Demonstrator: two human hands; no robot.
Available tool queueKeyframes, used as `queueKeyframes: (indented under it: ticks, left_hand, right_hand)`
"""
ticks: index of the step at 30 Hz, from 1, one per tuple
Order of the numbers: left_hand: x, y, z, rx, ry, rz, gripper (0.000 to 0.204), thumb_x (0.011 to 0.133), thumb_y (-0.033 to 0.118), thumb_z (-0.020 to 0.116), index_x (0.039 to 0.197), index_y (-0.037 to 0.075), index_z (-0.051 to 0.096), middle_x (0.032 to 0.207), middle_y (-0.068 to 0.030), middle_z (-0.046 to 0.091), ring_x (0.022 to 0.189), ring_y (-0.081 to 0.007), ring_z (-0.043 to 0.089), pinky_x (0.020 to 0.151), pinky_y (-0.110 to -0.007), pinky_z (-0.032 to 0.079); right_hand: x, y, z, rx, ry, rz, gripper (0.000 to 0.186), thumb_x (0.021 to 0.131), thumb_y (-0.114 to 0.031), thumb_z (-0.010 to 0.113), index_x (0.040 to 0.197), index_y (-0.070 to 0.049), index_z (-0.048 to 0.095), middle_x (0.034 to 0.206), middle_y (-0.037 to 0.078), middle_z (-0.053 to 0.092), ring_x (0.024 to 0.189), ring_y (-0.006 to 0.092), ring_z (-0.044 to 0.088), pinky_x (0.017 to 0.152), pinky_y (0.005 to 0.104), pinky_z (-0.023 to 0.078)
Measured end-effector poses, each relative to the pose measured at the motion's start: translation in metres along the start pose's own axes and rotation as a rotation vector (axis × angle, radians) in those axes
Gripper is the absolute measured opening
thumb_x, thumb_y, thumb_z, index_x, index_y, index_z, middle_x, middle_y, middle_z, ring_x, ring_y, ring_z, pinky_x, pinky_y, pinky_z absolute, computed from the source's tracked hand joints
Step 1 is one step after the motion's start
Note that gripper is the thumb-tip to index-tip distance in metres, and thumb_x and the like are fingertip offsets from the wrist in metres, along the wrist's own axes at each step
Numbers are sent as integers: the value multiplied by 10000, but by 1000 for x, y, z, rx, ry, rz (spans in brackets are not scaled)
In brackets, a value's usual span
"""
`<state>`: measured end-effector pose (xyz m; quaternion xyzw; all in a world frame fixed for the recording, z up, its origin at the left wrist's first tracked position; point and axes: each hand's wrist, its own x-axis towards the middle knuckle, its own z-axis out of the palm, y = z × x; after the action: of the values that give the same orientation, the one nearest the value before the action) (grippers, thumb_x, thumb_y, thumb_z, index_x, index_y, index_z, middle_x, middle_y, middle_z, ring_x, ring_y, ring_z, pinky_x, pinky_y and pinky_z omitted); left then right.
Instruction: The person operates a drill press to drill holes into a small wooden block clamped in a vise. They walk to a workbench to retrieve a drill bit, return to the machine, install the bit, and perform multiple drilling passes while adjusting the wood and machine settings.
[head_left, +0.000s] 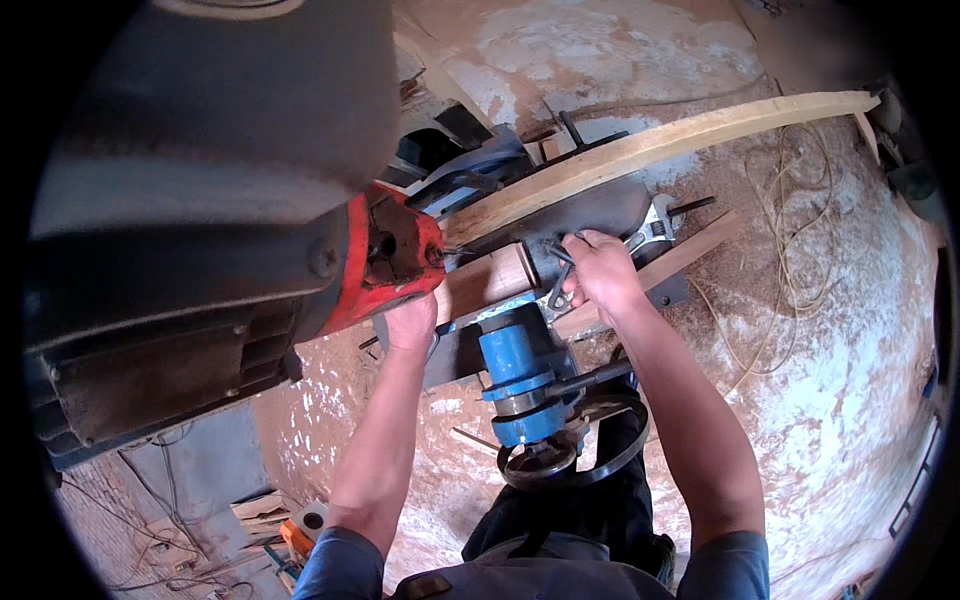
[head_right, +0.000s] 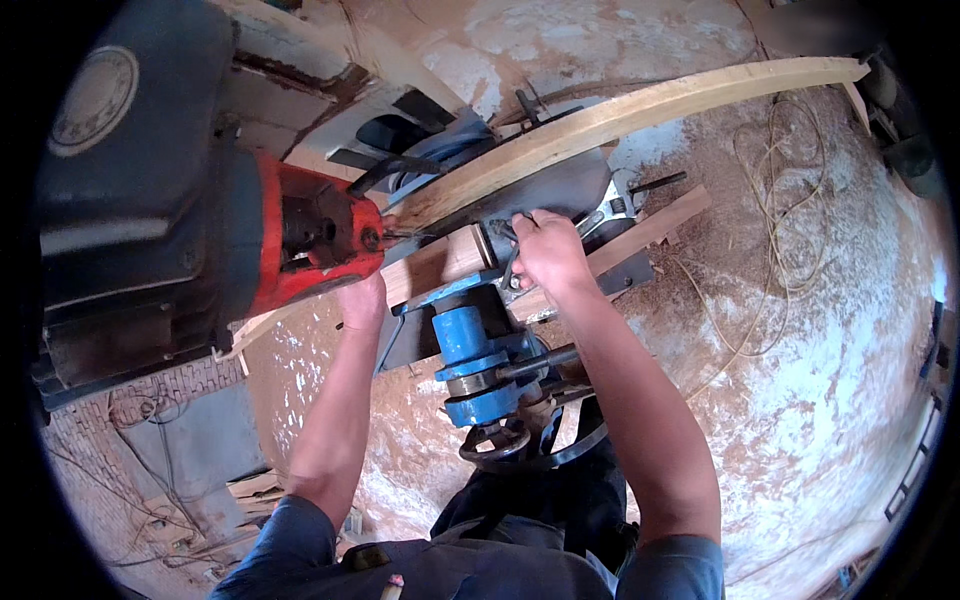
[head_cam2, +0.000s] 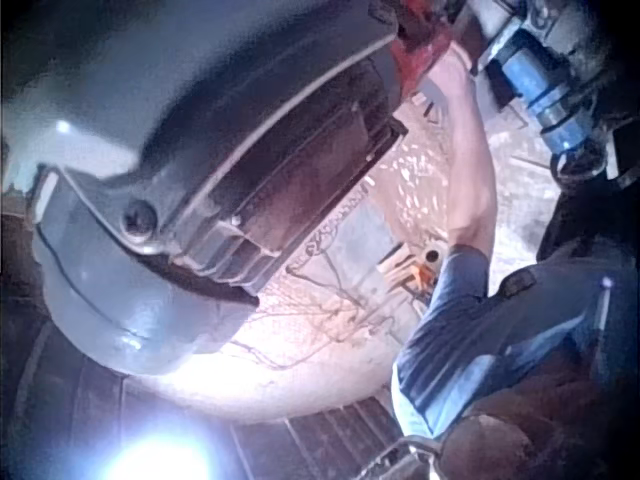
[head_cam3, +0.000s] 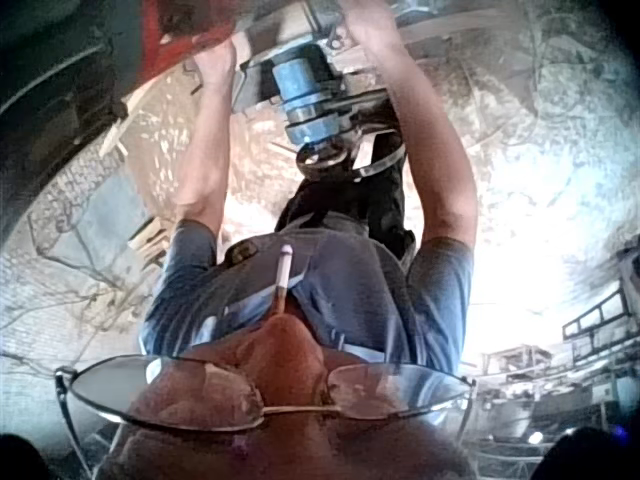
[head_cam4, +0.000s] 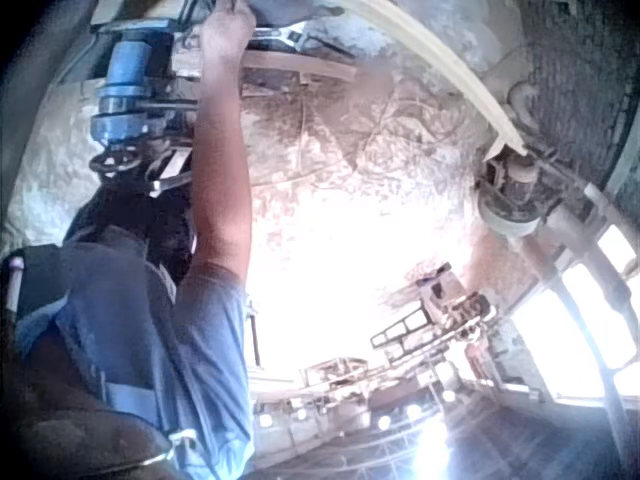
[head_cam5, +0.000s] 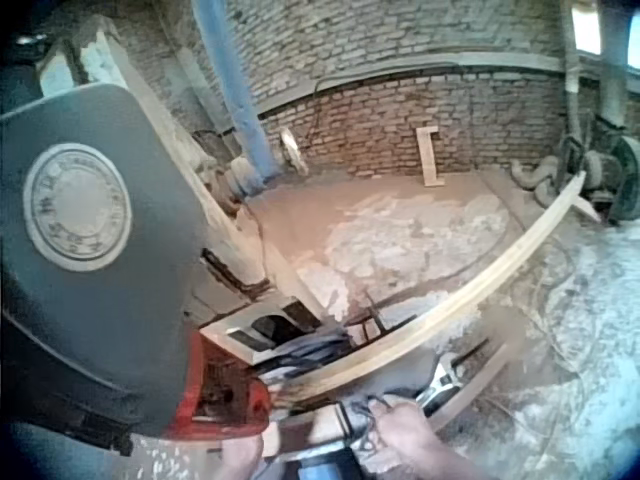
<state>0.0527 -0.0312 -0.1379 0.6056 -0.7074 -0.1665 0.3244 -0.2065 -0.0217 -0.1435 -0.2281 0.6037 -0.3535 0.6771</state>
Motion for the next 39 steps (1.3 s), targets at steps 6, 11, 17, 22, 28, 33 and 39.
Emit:
queueKeyframes:
  ticks: [6,11,17,22,28,33,39]
  left_hand:
    - [1,13,0,617,88,375,233,903,105,445,1085,3,549,1043,-116,628,931,-238,609,824,-337,497]
    - [5,1,2,-24,-115,96,199,903,129,518,1059,11,556,1027,-85,623,919,-192,591,817,-317,485]
    - [9,-2,7,-26,-110,123,188,908,160,545,1040,26,559,989,-59,619,914,-172,575,825,-309,466]
    - [13,9,6,-239,-212,7,176,910,39,485,1077,-7,516,1021,-101,605,964,-170,582,842,-308,497]
    - [15,41,14,-427,-227,-183,223,838,-55,515,1054,0,516,1058,-116,584,981,-200,573,863,-343,500]
    - [17,45,21,-948,-214,-318,262,841,-66,508,1073,55,481,1118,-154,575,1045,-265,572,937,-413,464]
    - [24,76,39,-1405,-236,-620,158,939,202,500,1004,59,495,1112,-200,570,1081,-339,555,914,-464,489]
  right_hand:
    - [36,12,4,-550,137,-115,267,891,-194,497,969,50,573,935,246,629,810,300,651,658,412,528]
    - [31,6,12,-1021,147,-204,218,854,-144,512,1003,7,560,1035,275,594,984,398,585,864,463,469]
    - [1,6,-4,-942,280,-470,301,844,-242,578,1035,-10,568,1036,237,561,965,394,566,842,449,467]
    - [-15,24,-33,-643,299,-559,300,832,-210,588,1033,12,584,1012,239,575,962,388,550,846,418,447]
    - [-45,42,-60,-473,352,-493,247,840,-164,609,998,25,599,883,195,594,768,289,604,714,335,471]
    - [-63,73,-86,-372,306,-426,233,852,-142,591,1010,28,598,912,188,611,802,257,618,743,322,477]
    - [-91,111,-121,-344,250,-259,316,910,-235,555,1102,16,560,825,45,598,643,96,561,478,219,454]
